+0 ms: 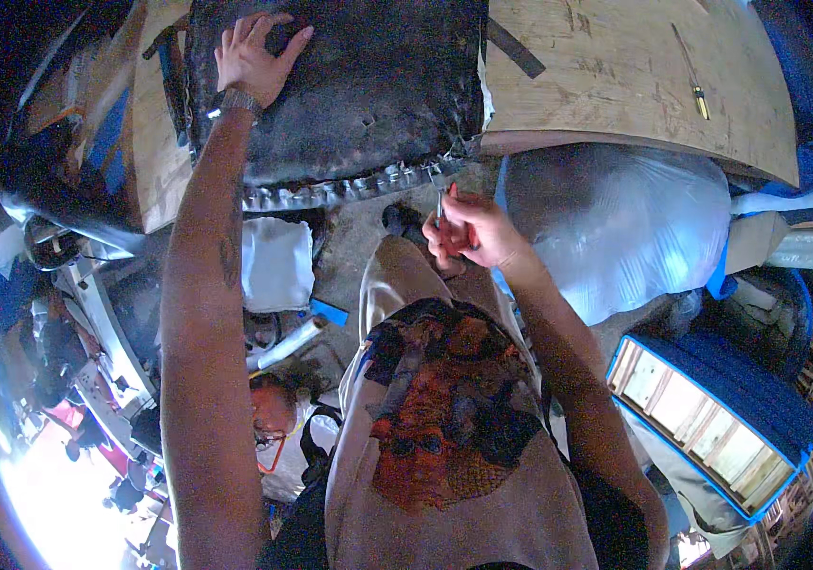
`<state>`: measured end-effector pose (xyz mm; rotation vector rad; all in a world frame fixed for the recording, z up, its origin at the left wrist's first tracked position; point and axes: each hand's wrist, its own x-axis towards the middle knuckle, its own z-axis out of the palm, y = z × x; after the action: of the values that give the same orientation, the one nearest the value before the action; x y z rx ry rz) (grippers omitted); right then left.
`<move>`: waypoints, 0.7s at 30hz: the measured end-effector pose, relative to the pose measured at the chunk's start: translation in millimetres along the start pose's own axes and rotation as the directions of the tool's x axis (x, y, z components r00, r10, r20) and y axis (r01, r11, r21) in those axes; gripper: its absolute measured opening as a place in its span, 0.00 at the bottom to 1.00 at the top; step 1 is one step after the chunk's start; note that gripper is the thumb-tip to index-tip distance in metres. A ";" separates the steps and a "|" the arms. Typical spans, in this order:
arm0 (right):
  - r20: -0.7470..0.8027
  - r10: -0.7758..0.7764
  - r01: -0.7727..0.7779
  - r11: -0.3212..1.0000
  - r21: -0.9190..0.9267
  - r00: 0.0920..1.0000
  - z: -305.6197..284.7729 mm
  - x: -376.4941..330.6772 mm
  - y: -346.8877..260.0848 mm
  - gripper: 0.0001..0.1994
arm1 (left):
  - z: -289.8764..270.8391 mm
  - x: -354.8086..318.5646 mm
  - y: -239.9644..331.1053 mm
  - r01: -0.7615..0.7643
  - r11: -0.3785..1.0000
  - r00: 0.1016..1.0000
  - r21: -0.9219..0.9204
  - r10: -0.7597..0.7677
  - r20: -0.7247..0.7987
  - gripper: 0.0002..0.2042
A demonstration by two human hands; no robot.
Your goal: Removing staples from the bottom of a chair seat using a screwdriver and pliers.
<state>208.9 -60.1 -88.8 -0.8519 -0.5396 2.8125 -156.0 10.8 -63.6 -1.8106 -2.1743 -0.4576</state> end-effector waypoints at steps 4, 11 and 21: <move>-0.253 -0.404 0.236 0.829 -0.507 0.879 16.7 7.1 16.6 0.19 | 7.3 3.4 9.8 -0.034 0.999 0.999 -0.013 0.034 -0.030 0.23; 0.199 -0.897 0.279 -0.089 -0.956 0.394 -2.0 31.8 30.4 0.12 | -2.9 4.1 1.8 -0.004 1.000 1.000 0.023 0.003 0.024 0.25; 0.286 -0.072 0.065 0.997 0.037 0.955 -3.7 8.9 17.9 0.19 | 2.2 2.2 3.8 -0.014 1.000 0.999 0.014 0.014 -0.034 0.23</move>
<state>202.9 -73.4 -103.0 -0.4100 -0.5557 2.8878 -152.8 14.3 -64.5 -1.7965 -2.1355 -0.4660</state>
